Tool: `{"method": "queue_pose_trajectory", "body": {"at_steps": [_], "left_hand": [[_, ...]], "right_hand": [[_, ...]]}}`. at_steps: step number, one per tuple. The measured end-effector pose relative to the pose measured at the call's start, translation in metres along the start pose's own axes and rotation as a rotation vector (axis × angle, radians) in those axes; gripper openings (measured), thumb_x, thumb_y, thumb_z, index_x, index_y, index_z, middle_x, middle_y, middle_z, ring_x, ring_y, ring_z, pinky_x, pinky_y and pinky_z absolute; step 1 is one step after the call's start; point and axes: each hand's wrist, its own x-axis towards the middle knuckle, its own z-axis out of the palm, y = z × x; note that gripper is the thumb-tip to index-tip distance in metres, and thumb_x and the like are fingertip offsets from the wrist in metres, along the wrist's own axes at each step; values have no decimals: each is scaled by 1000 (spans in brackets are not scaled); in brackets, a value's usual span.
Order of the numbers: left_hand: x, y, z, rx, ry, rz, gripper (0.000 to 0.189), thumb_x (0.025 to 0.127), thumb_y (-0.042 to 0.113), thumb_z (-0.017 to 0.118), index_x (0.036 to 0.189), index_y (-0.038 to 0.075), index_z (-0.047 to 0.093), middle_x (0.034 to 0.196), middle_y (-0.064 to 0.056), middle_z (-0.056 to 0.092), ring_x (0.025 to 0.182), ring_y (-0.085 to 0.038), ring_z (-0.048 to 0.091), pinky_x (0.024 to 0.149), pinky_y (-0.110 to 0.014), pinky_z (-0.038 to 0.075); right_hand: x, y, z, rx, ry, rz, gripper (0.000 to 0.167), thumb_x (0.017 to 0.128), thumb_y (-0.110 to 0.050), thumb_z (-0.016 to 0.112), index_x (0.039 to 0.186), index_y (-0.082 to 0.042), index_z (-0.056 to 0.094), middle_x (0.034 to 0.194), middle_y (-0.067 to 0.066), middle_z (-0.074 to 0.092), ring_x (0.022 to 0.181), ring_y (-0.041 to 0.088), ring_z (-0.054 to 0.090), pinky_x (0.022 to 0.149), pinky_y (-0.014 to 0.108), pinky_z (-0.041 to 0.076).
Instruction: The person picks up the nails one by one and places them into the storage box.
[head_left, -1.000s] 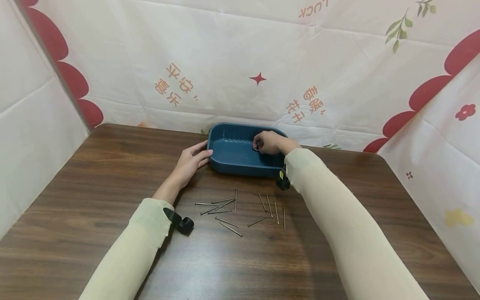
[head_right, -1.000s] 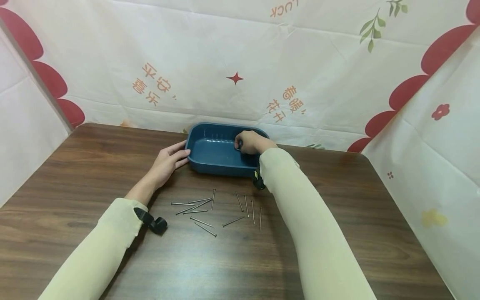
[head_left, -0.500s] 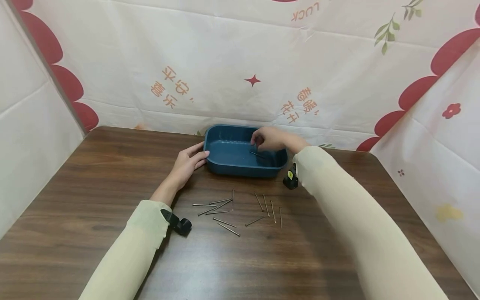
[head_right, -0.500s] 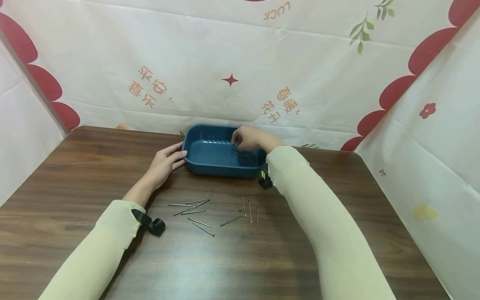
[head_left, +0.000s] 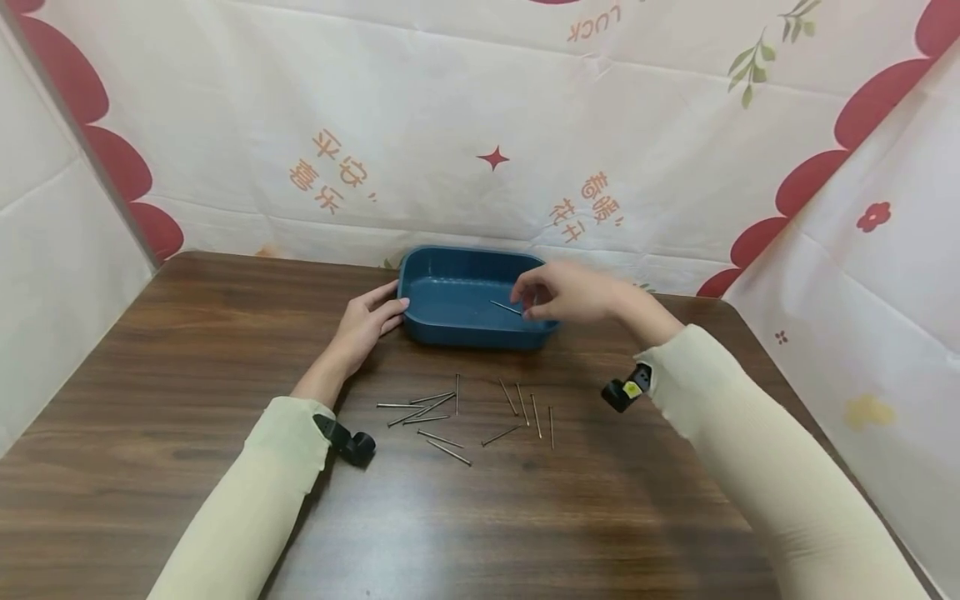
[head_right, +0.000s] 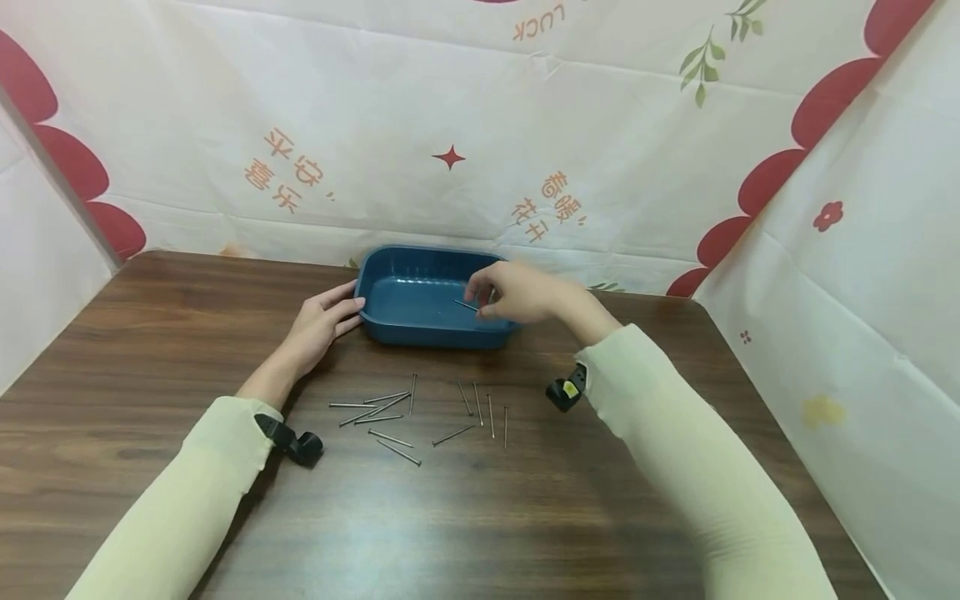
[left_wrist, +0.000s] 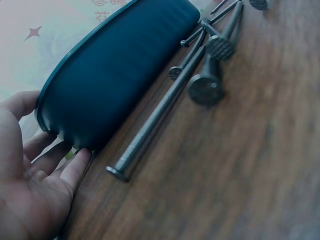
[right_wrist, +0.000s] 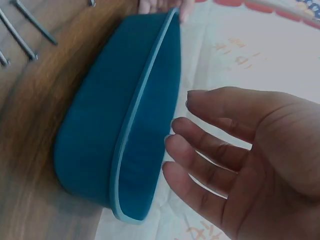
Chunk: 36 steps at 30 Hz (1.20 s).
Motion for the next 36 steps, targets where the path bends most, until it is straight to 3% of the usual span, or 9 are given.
{"method": "queue_pose_trajectory", "body": {"at_steps": [9, 16, 32, 36], "left_hand": [[0, 0, 1, 7, -1, 5, 59, 104, 22, 57, 157, 7, 36, 161, -13, 38, 141, -26, 50, 115, -34, 47], [-1, 2, 0, 21, -1, -4, 60, 104, 23, 56, 158, 7, 35, 162, -13, 38, 142, -26, 50, 115, -33, 47], [-1, 1, -1, 1, 19, -20, 59, 104, 21, 57, 157, 7, 36, 162, -12, 38, 141, -26, 51, 115, -34, 47], [0, 2, -1, -10, 8, -20, 59, 104, 22, 57, 157, 7, 36, 162, -12, 37, 141, -27, 50, 115, -34, 47]], "right_hand": [[-41, -16, 16, 66, 51, -12, 25, 96, -18, 70, 121, -18, 69, 109, -2, 71, 93, 13, 64, 82, 33, 58], [-63, -22, 33, 117, 68, -20, 27, 94, -22, 73, 120, -20, 68, 108, -5, 69, 93, 11, 64, 82, 30, 59], [-81, -11, 73, 201, 89, -12, 29, 92, -25, 76, 118, -15, 70, 102, -4, 72, 91, 8, 64, 81, 27, 61], [-84, -4, 79, 179, 86, 7, 30, 91, -24, 77, 118, -12, 69, 102, -3, 72, 91, 8, 65, 81, 29, 61]]}}
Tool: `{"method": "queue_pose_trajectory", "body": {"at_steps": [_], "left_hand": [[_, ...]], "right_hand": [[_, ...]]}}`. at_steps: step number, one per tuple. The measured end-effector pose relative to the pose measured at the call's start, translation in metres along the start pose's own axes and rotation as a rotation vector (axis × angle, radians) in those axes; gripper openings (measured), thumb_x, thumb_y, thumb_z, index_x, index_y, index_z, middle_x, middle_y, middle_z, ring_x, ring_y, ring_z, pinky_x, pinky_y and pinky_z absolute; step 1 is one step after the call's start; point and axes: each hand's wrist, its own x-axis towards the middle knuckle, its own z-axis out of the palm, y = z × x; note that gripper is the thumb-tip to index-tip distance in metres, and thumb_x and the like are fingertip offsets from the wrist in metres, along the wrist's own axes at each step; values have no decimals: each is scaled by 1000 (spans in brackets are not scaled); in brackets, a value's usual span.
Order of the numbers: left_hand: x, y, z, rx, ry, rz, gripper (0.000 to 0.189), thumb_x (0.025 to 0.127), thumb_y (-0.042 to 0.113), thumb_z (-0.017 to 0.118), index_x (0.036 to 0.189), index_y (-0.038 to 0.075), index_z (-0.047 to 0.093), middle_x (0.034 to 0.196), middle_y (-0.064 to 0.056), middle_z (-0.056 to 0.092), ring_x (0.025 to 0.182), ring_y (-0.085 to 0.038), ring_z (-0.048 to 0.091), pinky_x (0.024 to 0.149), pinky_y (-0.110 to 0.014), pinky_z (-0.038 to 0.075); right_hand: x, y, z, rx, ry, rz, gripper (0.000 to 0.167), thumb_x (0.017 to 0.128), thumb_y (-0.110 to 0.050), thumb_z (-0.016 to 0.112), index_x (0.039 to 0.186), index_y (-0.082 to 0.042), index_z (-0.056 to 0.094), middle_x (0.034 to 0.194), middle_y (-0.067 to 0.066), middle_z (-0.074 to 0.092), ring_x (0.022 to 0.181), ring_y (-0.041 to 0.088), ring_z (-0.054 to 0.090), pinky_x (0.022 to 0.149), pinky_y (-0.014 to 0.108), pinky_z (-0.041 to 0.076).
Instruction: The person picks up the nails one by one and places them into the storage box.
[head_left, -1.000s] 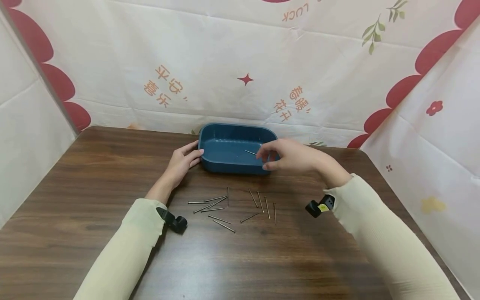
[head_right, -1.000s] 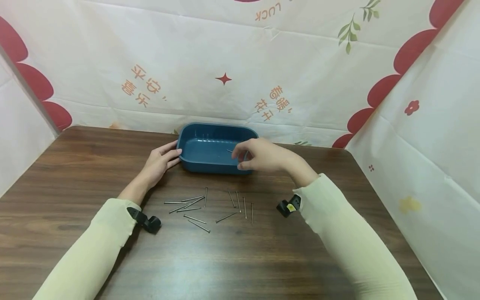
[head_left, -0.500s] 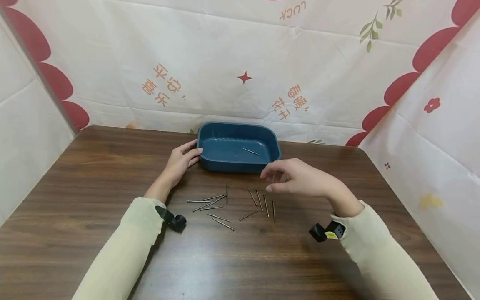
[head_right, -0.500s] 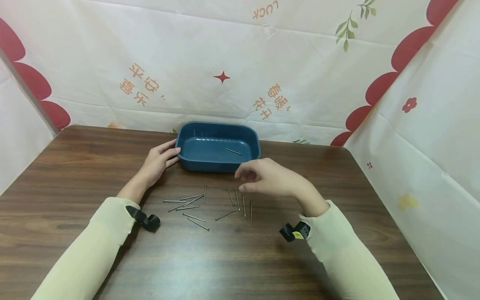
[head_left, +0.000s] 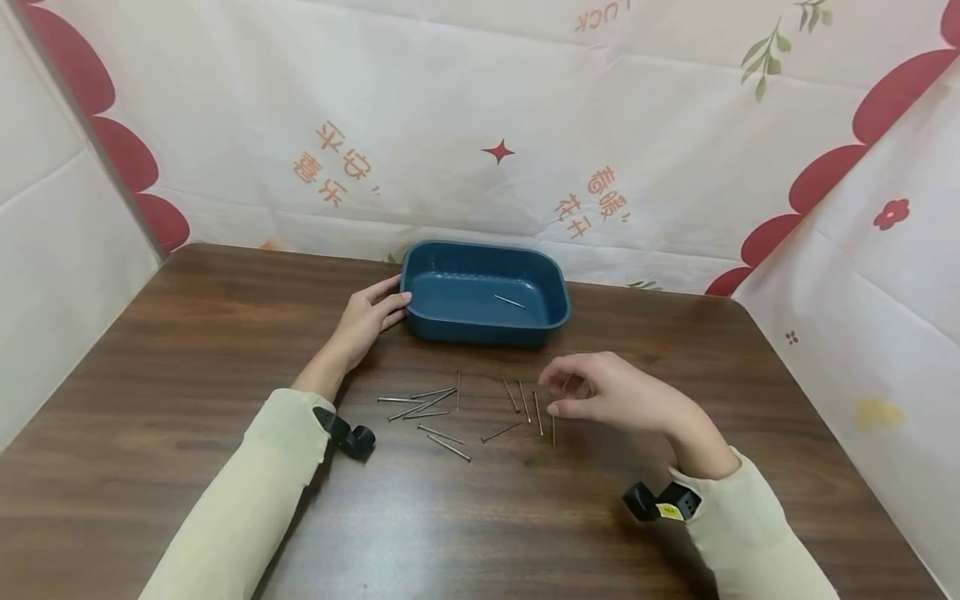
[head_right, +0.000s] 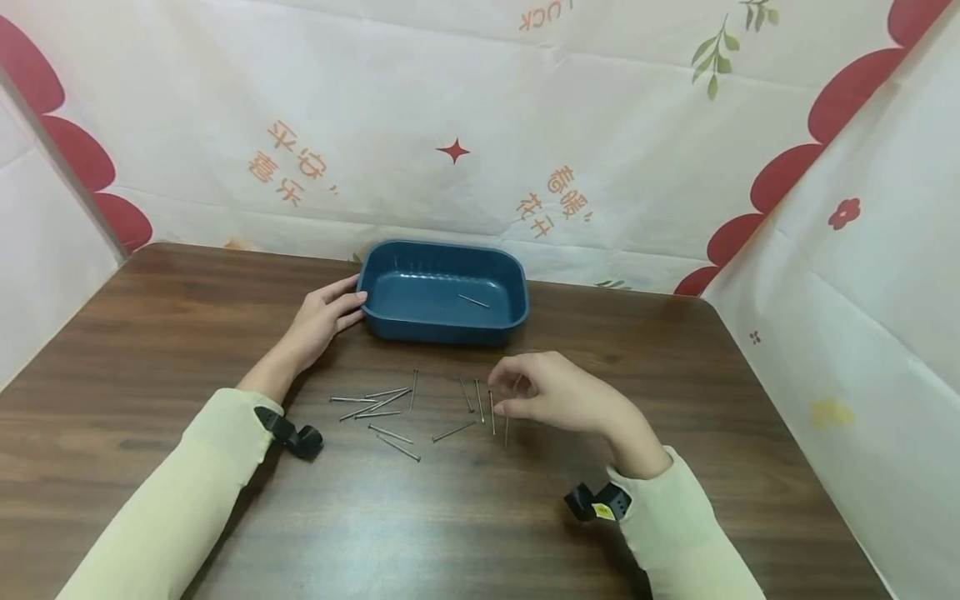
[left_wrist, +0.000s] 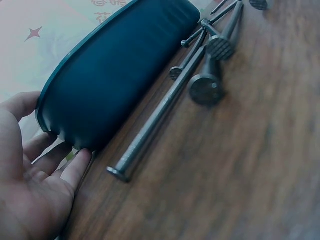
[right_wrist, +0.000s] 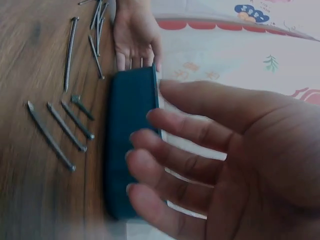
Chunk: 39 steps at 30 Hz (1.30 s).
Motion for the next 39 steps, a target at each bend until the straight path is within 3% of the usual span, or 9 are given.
{"method": "queue_pose_trajectory", "body": {"at_steps": [6, 16, 24, 39], "left_hand": [[2, 0, 2, 2, 4, -3, 59, 104, 22, 56, 157, 7, 36, 161, -12, 39, 141, -26, 51, 113, -31, 49], [3, -5, 0, -2, -1, -13, 59, 104, 21, 57, 157, 6, 36, 162, -12, 38, 142, -25, 49, 114, -31, 48], [4, -3, 0, 4, 4, -8, 60, 104, 23, 57, 157, 6, 36, 161, -12, 39, 141, -25, 50, 114, -32, 48], [2, -2, 0, 9, 1, -11, 59, 104, 22, 56, 158, 7, 35, 162, -12, 38, 142, -26, 49, 115, -33, 47]], "right_hand": [[-3, 12, 0, -39, 30, 87, 30, 90, -25, 78, 114, -11, 68, 94, -5, 69, 90, 10, 63, 76, 27, 58], [5, 23, 17, 10, -98, 185, 23, 89, -28, 77, 97, -9, 68, 74, -3, 65, 66, 7, 56, 59, 22, 48], [6, 17, 22, -45, -105, 273, 30, 87, -34, 79, 96, -11, 64, 69, -1, 56, 61, 11, 50, 55, 25, 43], [8, 10, 26, -169, -80, 296, 21, 88, -20, 77, 102, -9, 64, 69, 0, 56, 60, 11, 50, 56, 24, 42]]}}
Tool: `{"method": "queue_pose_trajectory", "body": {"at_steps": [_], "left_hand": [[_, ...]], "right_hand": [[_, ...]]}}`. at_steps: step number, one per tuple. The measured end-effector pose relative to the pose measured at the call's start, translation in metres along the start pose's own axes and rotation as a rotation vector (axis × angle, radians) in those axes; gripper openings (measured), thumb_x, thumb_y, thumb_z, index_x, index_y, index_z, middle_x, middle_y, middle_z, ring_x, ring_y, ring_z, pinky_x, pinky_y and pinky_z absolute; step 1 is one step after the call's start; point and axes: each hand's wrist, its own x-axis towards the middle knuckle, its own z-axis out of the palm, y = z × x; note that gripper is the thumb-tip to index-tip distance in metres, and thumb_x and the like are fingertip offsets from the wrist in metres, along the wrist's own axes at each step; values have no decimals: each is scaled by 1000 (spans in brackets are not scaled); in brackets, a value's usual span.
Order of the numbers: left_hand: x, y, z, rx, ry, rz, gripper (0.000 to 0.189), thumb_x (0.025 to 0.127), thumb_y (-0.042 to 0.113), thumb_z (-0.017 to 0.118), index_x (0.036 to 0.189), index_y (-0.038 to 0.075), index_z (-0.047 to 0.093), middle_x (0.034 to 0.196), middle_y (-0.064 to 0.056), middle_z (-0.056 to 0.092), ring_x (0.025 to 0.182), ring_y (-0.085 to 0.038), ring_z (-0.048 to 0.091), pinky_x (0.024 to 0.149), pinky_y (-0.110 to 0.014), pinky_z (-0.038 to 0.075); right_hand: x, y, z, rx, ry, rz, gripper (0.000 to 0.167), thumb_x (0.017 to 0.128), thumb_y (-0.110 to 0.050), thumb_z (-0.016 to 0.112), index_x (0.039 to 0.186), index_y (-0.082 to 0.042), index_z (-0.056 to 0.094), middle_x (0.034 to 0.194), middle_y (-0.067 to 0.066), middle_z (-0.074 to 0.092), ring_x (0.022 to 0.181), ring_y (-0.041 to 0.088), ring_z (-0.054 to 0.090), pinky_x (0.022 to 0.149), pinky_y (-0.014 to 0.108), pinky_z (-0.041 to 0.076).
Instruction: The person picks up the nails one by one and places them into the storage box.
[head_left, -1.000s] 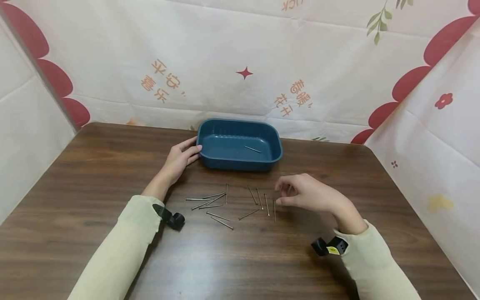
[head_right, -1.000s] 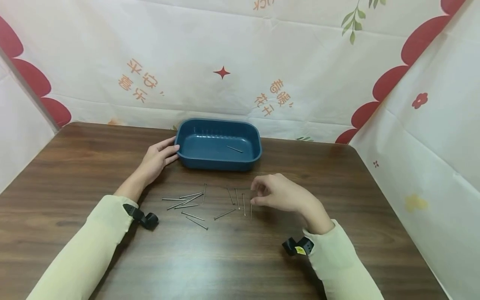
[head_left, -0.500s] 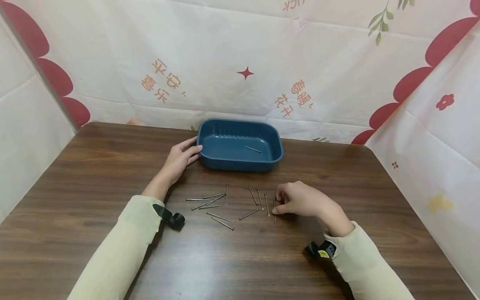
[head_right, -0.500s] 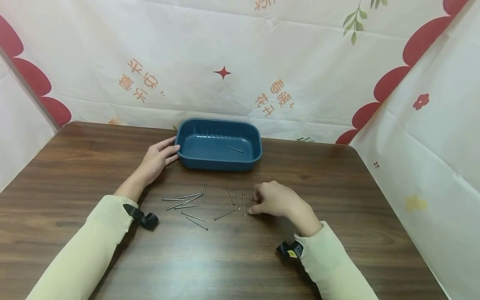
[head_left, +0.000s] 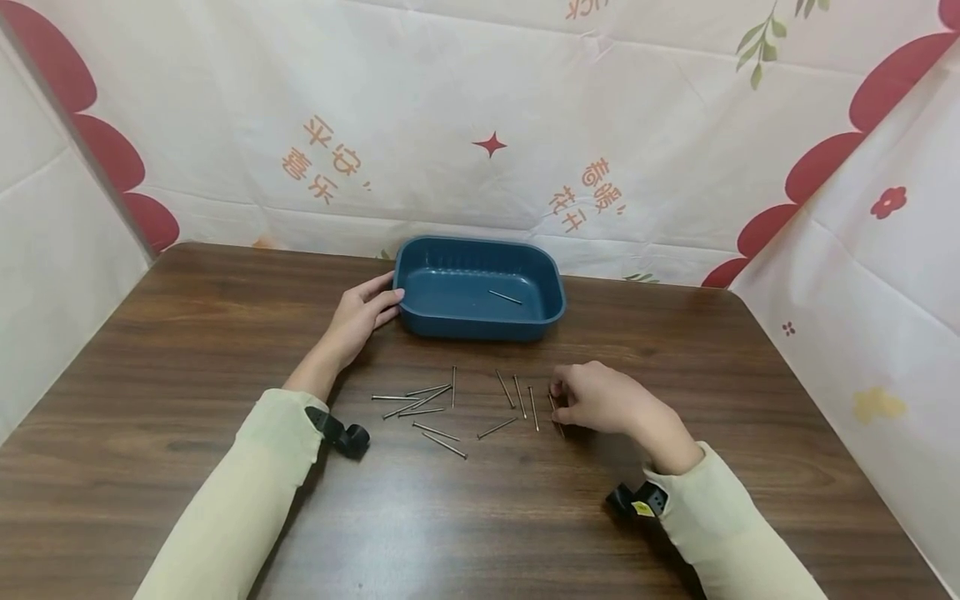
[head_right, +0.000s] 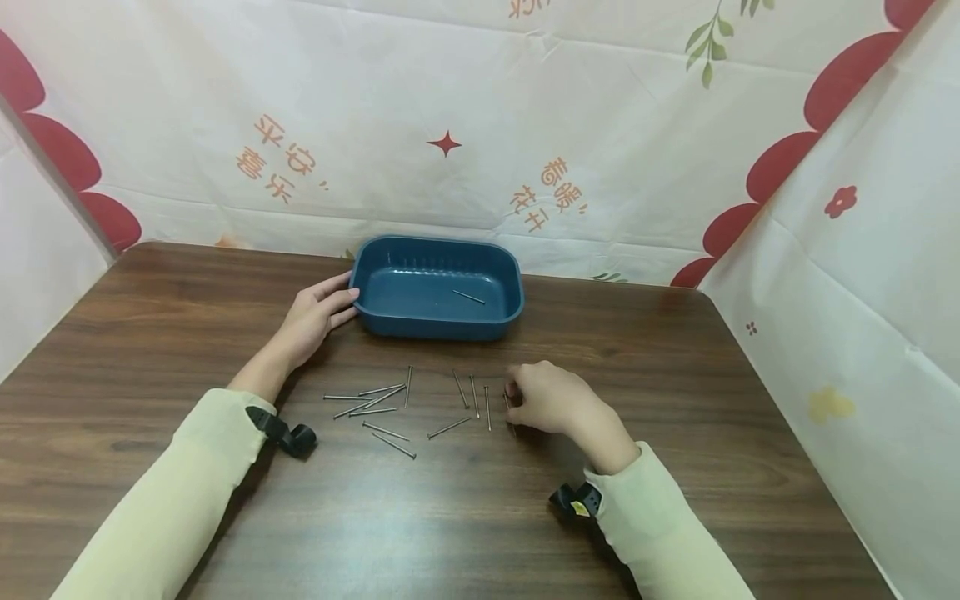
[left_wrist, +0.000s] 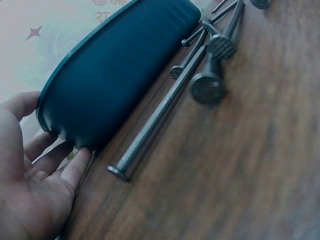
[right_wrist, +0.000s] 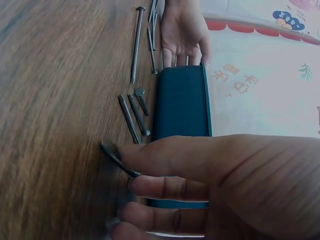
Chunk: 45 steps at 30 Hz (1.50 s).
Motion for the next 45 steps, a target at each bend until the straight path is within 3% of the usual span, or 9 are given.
{"method": "queue_pose_trajectory", "body": {"at_steps": [12, 20, 36, 45], "left_hand": [[1, -4, -4, 7, 2, -1, 59, 104, 22, 55, 158, 7, 35, 162, -11, 38, 142, -25, 49, 115, -31, 47], [2, -2, -4, 4, 2, -1, 59, 105, 22, 55, 158, 7, 35, 163, -12, 37, 142, -25, 49, 115, -32, 46], [3, -3, -3, 24, -13, 14, 60, 105, 25, 56, 158, 7, 35, 163, -11, 37, 142, -24, 49, 116, -33, 46], [3, -3, -1, 18, -14, 12, 59, 105, 24, 55, 158, 7, 34, 162, -12, 38, 143, -25, 49, 115, -32, 46]], "right_hand": [[5, 5, 2, -16, 37, -5, 26, 82, -3, 76, 104, -9, 63, 75, 2, 55, 65, 14, 52, 59, 25, 43], [5, 2, -1, -76, 21, 101, 33, 81, -10, 78, 107, -8, 58, 82, 3, 60, 73, 18, 55, 63, 31, 47], [10, 13, 4, -31, 49, 55, 28, 79, -1, 77, 94, -12, 56, 75, 1, 52, 68, 16, 48, 60, 27, 37], [14, 19, 2, 57, 45, 66, 27, 79, -1, 76, 100, -9, 61, 82, 3, 57, 71, 16, 51, 62, 26, 42]]}}
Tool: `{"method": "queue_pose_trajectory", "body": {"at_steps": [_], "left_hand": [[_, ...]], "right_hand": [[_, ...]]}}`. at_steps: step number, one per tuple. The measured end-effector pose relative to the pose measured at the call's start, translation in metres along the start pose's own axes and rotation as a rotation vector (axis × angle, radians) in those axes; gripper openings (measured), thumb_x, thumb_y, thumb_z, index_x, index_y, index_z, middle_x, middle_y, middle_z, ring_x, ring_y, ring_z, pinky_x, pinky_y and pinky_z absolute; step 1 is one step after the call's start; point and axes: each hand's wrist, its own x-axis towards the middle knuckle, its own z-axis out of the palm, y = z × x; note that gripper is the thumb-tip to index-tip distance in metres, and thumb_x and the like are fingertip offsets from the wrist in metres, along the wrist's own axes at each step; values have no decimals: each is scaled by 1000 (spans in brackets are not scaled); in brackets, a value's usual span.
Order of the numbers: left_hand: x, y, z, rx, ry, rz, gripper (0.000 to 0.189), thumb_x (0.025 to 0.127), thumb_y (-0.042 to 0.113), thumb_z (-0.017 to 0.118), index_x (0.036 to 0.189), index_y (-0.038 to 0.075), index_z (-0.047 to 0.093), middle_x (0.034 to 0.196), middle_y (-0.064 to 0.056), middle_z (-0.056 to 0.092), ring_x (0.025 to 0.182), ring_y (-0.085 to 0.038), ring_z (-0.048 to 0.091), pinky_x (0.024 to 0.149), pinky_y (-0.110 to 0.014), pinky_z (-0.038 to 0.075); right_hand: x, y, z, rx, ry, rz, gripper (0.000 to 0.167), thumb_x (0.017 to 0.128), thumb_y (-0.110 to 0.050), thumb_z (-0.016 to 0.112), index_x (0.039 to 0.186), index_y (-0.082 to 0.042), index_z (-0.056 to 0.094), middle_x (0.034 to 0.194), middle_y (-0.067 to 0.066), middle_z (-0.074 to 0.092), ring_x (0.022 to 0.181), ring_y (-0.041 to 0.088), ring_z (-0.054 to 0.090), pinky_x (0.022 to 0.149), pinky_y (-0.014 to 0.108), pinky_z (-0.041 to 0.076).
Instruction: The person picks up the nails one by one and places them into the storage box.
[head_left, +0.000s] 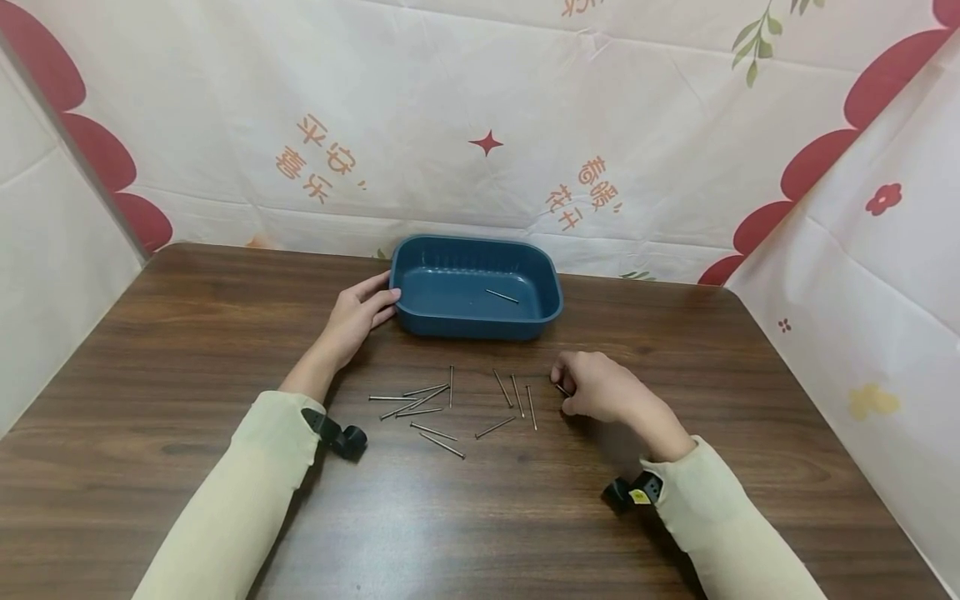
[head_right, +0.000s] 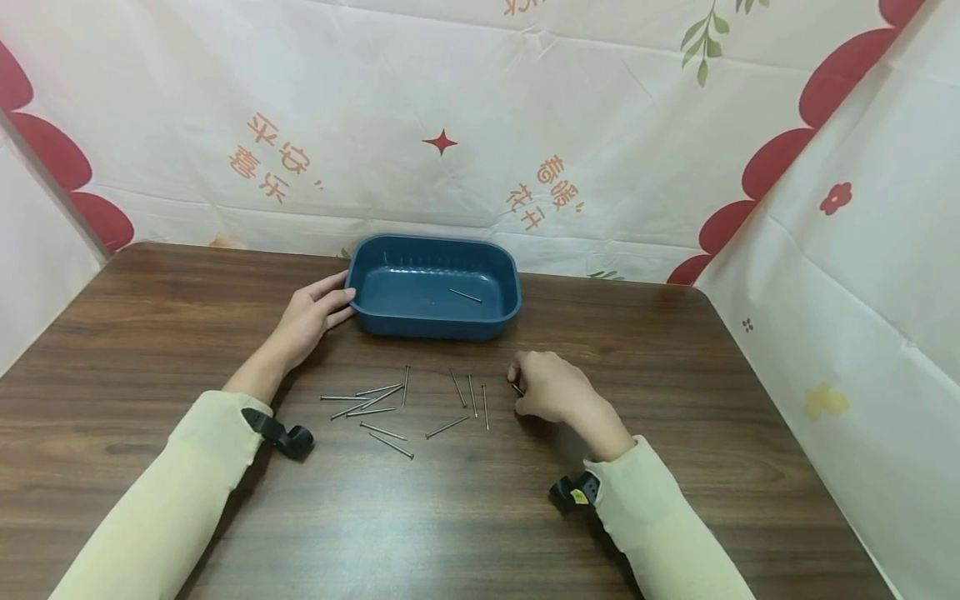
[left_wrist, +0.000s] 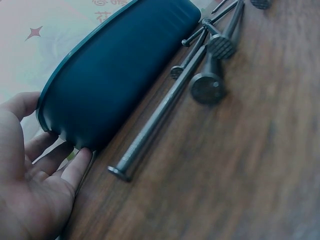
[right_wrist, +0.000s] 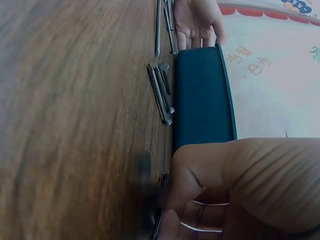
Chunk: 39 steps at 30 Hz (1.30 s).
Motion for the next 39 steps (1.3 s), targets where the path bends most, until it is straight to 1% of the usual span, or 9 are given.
{"method": "queue_pose_trajectory", "body": {"at_steps": [4, 9, 16, 20, 25, 30, 33, 39], "left_hand": [[-1, 1, 0, 1, 3, -2, 59, 105, 23, 55, 158, 7, 34, 162, -12, 38, 143, -24, 49, 115, -32, 46], [-1, 1, -1, -7, 9, 3, 59, 104, 22, 55, 158, 6, 35, 162, -13, 38, 142, -25, 49, 115, -32, 47], [-2, 2, -2, 5, 13, 0, 59, 105, 23, 55, 158, 6, 35, 161, -13, 39, 141, -25, 50, 115, -32, 47], [-2, 3, -1, 7, 9, 6, 59, 105, 23, 55, 157, 6, 35, 161, -13, 40, 141, -25, 50, 115, -33, 47], [-2, 3, 2, 1, 9, 9, 59, 105, 23, 55, 157, 6, 35, 161, -13, 40, 142, -25, 50, 114, -33, 48], [-3, 3, 3, 3, 6, 9, 59, 104, 23, 56, 157, 7, 35, 161, -13, 40, 141, -25, 51, 114, -33, 48], [-3, 3, 4, 2, 0, 11, 59, 104, 23, 56, 157, 7, 36, 161, -13, 40, 141, -26, 51, 115, -33, 48], [-5, 4, 2, 14, 4, 14, 59, 104, 24, 56, 157, 7, 35, 161, -13, 40, 141, -26, 51, 115, -34, 47]], "right_hand": [[2, 3, -1, 63, 23, -30, 25, 78, 1, 76, 99, -7, 65, 83, 4, 59, 74, 16, 52, 64, 26, 45], [3, 5, -2, 124, 55, -67, 22, 76, 5, 74, 94, -7, 68, 80, 3, 61, 73, 14, 54, 64, 25, 45], [3, 3, -2, 122, 69, -82, 22, 77, 7, 71, 94, -8, 69, 81, 2, 62, 77, 14, 56, 66, 25, 47], [0, 3, -4, 121, 70, -92, 23, 77, 7, 70, 94, -8, 69, 83, 4, 64, 78, 15, 57, 66, 25, 47], [-3, 3, -9, 118, 77, -125, 23, 76, 6, 67, 93, -9, 71, 82, 7, 66, 77, 14, 57, 64, 24, 47], [-6, -2, -14, 130, 108, -123, 24, 77, 8, 68, 94, -8, 73, 84, 8, 68, 79, 16, 58, 64, 25, 50], [-7, -5, -19, 142, 119, -136, 25, 78, 8, 68, 96, -8, 73, 85, 8, 68, 80, 16, 59, 65, 25, 51], [-4, -14, -39, 131, 93, -177, 25, 79, 8, 67, 97, -8, 74, 85, 7, 68, 79, 16, 61, 67, 26, 54]]}}
